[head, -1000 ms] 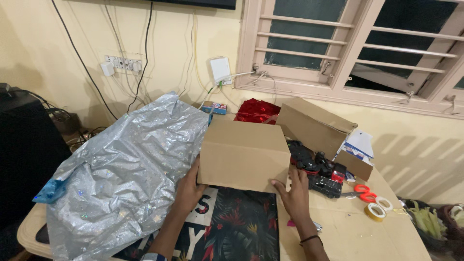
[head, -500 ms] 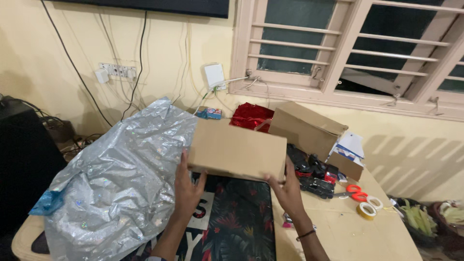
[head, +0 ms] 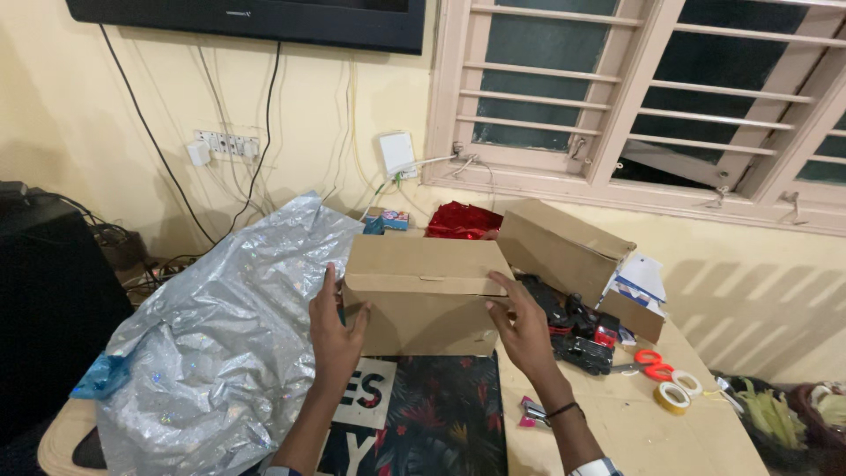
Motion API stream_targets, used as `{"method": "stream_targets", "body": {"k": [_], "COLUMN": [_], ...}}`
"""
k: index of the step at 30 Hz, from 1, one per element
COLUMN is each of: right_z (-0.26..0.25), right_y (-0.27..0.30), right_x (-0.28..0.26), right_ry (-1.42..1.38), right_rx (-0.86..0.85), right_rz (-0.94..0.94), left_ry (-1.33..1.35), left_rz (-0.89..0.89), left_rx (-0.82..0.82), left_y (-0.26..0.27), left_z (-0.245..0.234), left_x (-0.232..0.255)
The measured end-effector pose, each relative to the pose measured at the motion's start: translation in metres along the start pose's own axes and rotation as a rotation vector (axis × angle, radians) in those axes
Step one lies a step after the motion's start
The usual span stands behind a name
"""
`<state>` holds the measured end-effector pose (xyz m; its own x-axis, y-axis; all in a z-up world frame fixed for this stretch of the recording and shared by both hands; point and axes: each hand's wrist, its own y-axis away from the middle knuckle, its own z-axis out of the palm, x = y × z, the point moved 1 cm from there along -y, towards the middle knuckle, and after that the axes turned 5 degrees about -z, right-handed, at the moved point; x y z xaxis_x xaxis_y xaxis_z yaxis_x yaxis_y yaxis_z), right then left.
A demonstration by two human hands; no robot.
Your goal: The person places small wrapped items into a blue and white branded box, then closes it. They then place the branded box into a larger brown cardboard box and use a stapler to secure the flaps shut.
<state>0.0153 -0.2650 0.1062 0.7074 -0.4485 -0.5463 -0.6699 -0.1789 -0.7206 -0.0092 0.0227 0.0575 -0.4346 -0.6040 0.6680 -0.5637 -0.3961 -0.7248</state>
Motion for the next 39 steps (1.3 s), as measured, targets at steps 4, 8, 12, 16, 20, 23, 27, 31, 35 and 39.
{"method": "stream_targets", "body": {"k": [4,8,12,16,20,23,27,31,35,39], "right_z": [0.006,0.004,0.003,0.001,0.000,0.003,0.009,0.014,0.011,0.012], "right_y": [-0.005,-0.008,-0.006,-0.007,-0.011,-0.013,-0.017,-0.018,-0.020,-0.020], "right_x": [0.006,0.009,0.012,0.013,0.015,0.014,0.013,0.014,0.014,0.014], "right_ry": [-0.007,-0.027,-0.044,-0.069,0.030,0.073,-0.013,0.056,0.040,0.063], "right_rx": [0.077,0.103,0.091,0.155,0.174,0.245,0.314,0.336,0.341,0.346], "right_rz": [0.123,0.156,0.197,0.110,0.144,0.125,0.075,0.134,0.078,0.142], "left_ry": [0.023,0.046,0.162,0.214,0.180,0.150,0.131,0.192,0.321,0.355], "left_rz": [-0.001,0.117,-0.044,0.011,-0.036,-0.055,-0.106,-0.093,-0.029,-0.081], "left_rx": [-0.033,-0.018,-0.188,-0.188,-0.176,-0.182,-0.194,-0.155,-0.120,-0.111], "left_y": [-0.001,-0.017,-0.036,-0.038,-0.033,-0.035,-0.033,-0.028,-0.030,-0.033], "left_z": [-0.005,-0.006,0.001,0.005,0.003,0.002,0.000,-0.002,0.003,0.008], "left_x": [-0.008,-0.004,-0.003,-0.003,-0.007,-0.006,-0.006,-0.010,-0.010,-0.014]}}
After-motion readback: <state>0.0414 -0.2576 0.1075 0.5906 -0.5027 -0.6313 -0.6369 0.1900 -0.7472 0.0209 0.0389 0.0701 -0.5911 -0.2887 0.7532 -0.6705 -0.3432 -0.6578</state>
